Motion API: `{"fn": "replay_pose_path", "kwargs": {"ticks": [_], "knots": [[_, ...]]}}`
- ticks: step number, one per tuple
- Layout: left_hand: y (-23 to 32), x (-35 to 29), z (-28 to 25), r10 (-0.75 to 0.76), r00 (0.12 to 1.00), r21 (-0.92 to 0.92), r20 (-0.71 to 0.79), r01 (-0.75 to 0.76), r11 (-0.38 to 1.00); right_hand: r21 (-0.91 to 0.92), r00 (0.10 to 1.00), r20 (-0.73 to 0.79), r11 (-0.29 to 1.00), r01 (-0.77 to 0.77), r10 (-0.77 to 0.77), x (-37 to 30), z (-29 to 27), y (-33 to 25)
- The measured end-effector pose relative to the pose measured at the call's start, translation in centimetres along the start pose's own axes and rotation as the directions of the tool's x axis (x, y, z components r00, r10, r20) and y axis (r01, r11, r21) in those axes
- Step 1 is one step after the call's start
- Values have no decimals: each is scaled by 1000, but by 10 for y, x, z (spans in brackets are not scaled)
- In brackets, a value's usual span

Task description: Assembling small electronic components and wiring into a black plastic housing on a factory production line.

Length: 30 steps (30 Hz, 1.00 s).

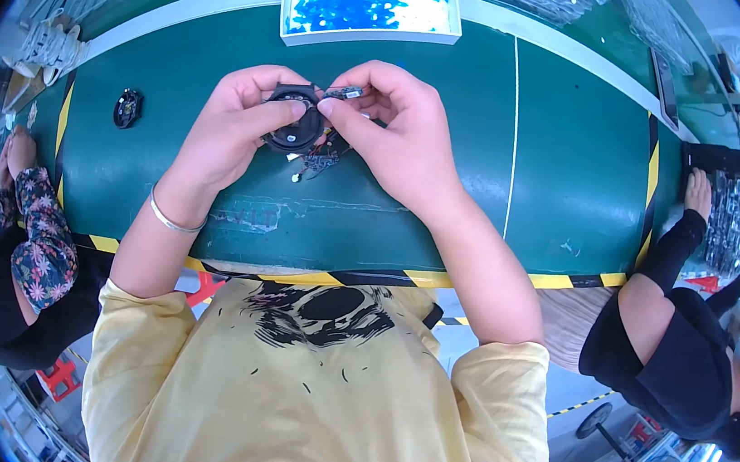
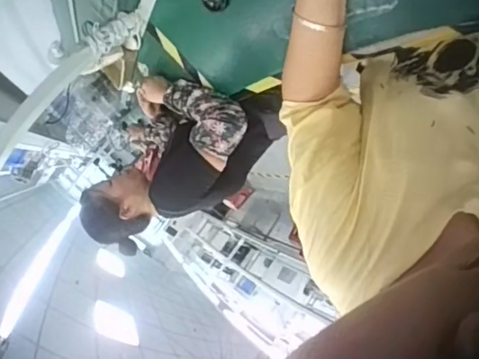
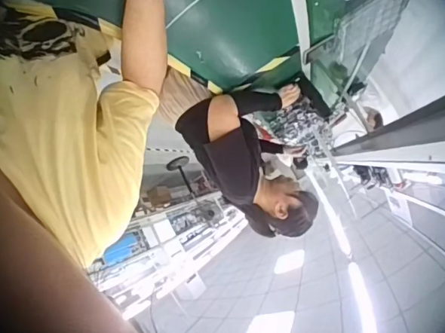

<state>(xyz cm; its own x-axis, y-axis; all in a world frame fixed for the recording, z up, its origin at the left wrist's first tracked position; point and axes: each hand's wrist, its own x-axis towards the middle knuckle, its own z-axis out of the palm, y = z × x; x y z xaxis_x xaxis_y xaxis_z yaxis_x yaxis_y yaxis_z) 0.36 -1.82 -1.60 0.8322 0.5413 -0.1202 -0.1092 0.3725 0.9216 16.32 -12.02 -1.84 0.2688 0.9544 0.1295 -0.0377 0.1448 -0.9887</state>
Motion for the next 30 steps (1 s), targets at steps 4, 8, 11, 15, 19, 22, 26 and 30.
{"fn": "replay_pose_path", "kwargs": {"ticks": [4, 8, 11, 15, 19, 22, 26, 30], "knots": [[-4, 4, -2, 12, 999, 28, 42, -13, 1000, 34, 998, 56, 999, 14, -16, -1, -1, 0], [-4, 4, 0, 35, 998, 68, 47, -38, 997, 42, 998, 65, 999, -11, 8, -1, -4, -4], [-6, 5, 0, 29, 999, 61, 22, -30, 998, 19, 986, 112, 992, -123, 120, 1, -11, -9], [0, 5, 1, -69, 998, -33, -7, 68, 997, 70, 931, 229, 949, -308, 285, 6, -22, -12], [14, 1, 10, -206, 978, 27, 44, 205, 978, 94, 959, 83, 956, -279, 272, 7, -20, -10], [1, 1, 7, -150, 986, 78, 67, 145, 986, -38, 993, -101, 997, -64, 60, 6, -9, -4], [-5, 2, 3, -129, 991, 39, 35, 127, 991, -411, 948, -109, 882, 230, -298, 1, 1, -7], [-4, 4, 5, -96, 994, -171, -49, 86, 981, -622, 854, 55, 652, 434, -517, -1, 7, -11]]}}
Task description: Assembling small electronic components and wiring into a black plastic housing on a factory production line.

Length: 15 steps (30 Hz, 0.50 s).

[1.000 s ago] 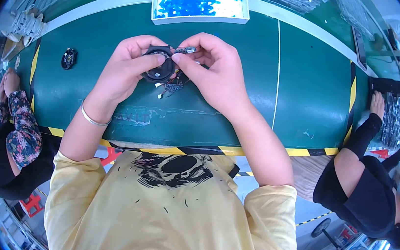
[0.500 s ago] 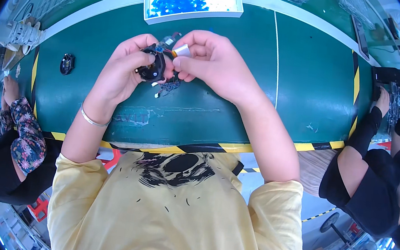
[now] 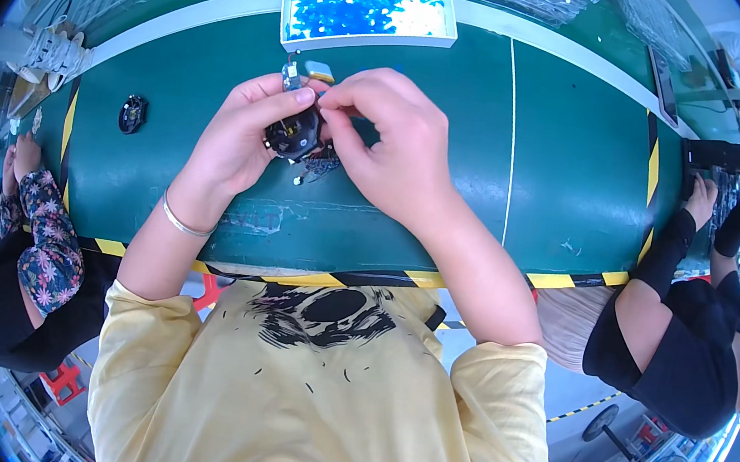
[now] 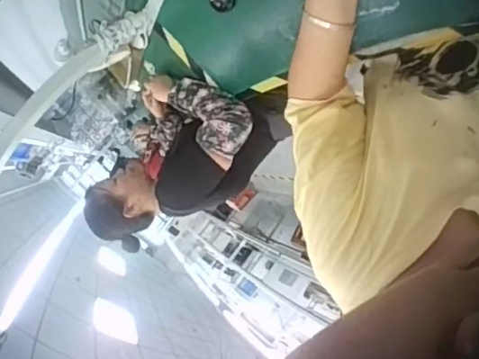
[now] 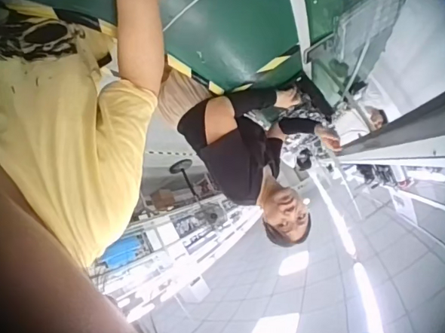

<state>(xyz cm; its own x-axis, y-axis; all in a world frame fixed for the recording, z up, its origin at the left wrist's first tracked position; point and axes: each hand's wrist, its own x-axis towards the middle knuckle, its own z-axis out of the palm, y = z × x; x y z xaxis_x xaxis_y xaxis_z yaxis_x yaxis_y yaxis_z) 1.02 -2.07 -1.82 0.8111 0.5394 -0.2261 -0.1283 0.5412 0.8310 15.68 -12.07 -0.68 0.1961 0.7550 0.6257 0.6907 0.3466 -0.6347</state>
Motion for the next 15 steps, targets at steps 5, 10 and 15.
{"fn": "replay_pose_path", "kwargs": {"ticks": [5, 10, 15], "knots": [[-2, -2, -3, 33, 996, -70, -85, -39, 997, 33, 999, 31, 999, -10, 9, -1, 5, 2], [1, -3, -4, 19, 1000, -77, -14, -20, 997, 55, 997, 79, 998, -26, 22, 1, 1, 2], [0, 0, -8, -3, 1000, -45, 13, 3, 999, 306, 973, 89, 924, -228, 211, -2, 7, 19]]}}
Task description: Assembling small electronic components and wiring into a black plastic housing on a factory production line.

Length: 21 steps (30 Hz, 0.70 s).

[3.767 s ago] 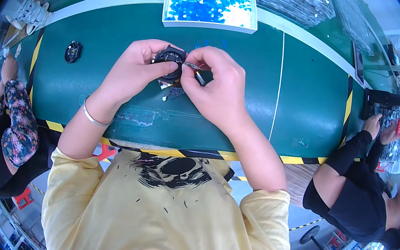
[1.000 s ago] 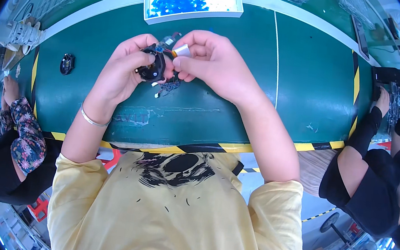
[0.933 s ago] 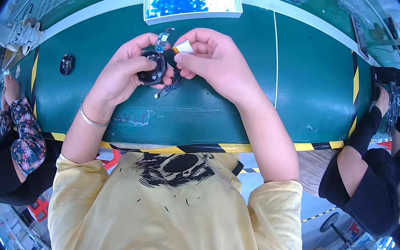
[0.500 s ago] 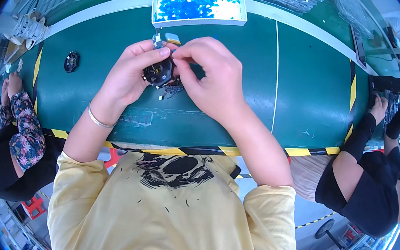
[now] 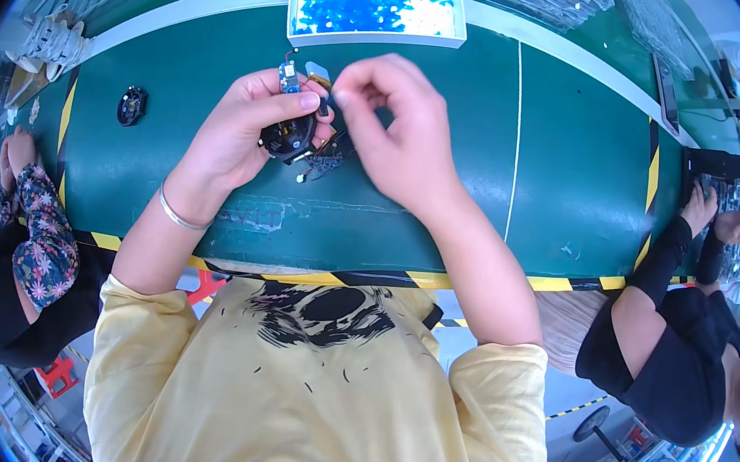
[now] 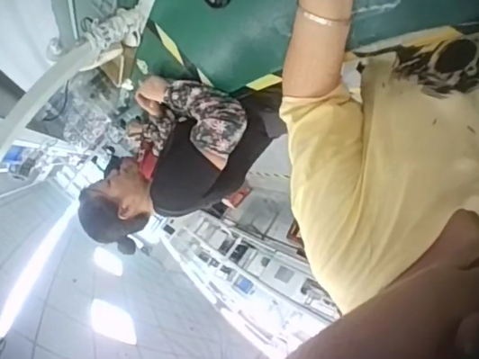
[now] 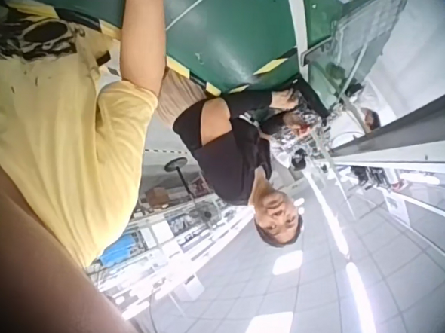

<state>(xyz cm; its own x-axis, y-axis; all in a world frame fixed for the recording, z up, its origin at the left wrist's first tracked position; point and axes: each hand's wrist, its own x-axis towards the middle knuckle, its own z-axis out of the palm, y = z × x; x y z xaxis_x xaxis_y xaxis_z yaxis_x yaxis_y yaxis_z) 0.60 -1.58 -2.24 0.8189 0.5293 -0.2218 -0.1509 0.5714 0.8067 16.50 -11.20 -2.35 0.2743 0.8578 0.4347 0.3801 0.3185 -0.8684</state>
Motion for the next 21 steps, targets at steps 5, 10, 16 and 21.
{"fn": "replay_pose_path", "kwargs": {"ticks": [5, 10, 16, 21], "knots": [[13, -1, -9, 202, 978, 184, -57, -188, 965, -514, 975, 129, 828, 224, -183, 6, -2, 20], [17, -2, -13, 201, 969, 163, -145, -177, 971, -558, 943, 84, 769, 312, -322, 5, -5, 1], [-3, 2, -5, 218, 973, 179, -74, -202, 963, -318, 987, 7, 935, 156, -163, -1, 11, -22], [17, -8, 4, -63, 997, 178, 41, 55, 982, -237, 995, -99, 972, 1, -25, -1, 3, -14]]}}
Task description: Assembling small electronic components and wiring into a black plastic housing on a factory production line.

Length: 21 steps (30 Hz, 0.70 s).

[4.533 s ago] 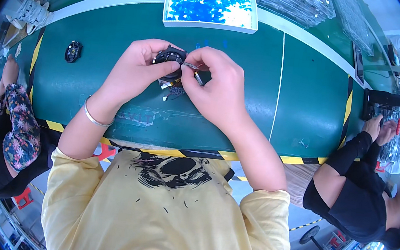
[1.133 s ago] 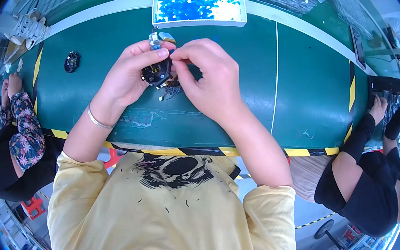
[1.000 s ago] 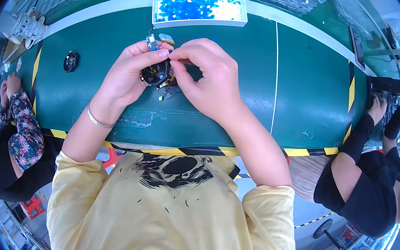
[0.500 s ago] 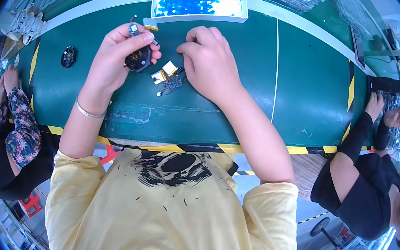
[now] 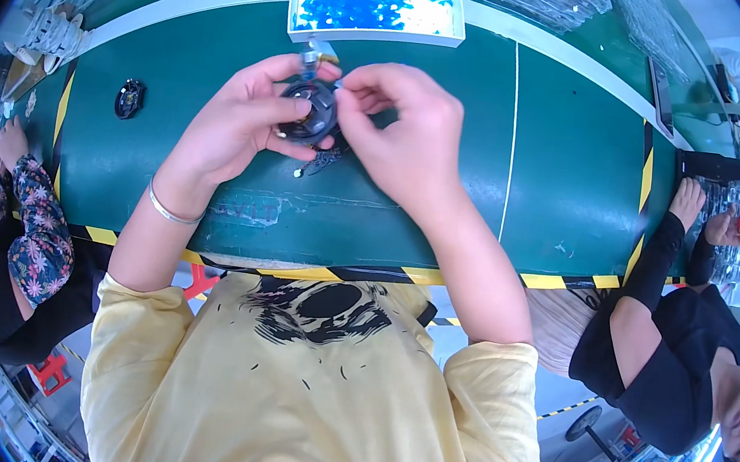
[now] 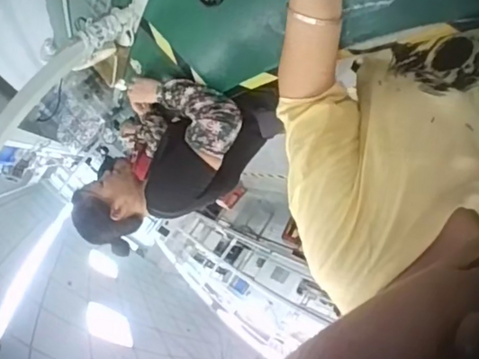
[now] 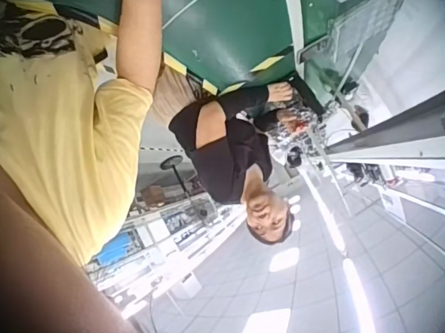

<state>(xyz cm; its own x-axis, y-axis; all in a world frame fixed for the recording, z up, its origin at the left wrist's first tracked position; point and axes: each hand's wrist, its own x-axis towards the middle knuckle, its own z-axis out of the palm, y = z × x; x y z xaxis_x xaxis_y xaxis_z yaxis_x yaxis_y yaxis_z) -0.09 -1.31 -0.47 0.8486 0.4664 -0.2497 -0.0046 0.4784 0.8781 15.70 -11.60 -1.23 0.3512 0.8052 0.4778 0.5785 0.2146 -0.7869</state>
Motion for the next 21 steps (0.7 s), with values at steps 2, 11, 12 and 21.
{"fn": "replay_pose_path", "kwargs": {"ticks": [2, 11, 12, 21], "knots": [[0, -1, 1, 13, 1000, 40, 25, -14, 999, 87, 996, 0, 992, -89, 90, 1, -4, 4], [-11, -4, 14, 131, 984, 3, -118, -131, 991, -170, 980, -15, 966, 194, -200, -3, 7, -5], [-11, -5, 16, 149, 982, 3, -115, -150, 989, -171, 980, -12, 966, 195, -200, -3, 8, -4], [-17, -7, 23, 253, 959, 82, -129, -244, 966, -222, 939, -50, 920, 321, -340, -2, 12, 0]]}}
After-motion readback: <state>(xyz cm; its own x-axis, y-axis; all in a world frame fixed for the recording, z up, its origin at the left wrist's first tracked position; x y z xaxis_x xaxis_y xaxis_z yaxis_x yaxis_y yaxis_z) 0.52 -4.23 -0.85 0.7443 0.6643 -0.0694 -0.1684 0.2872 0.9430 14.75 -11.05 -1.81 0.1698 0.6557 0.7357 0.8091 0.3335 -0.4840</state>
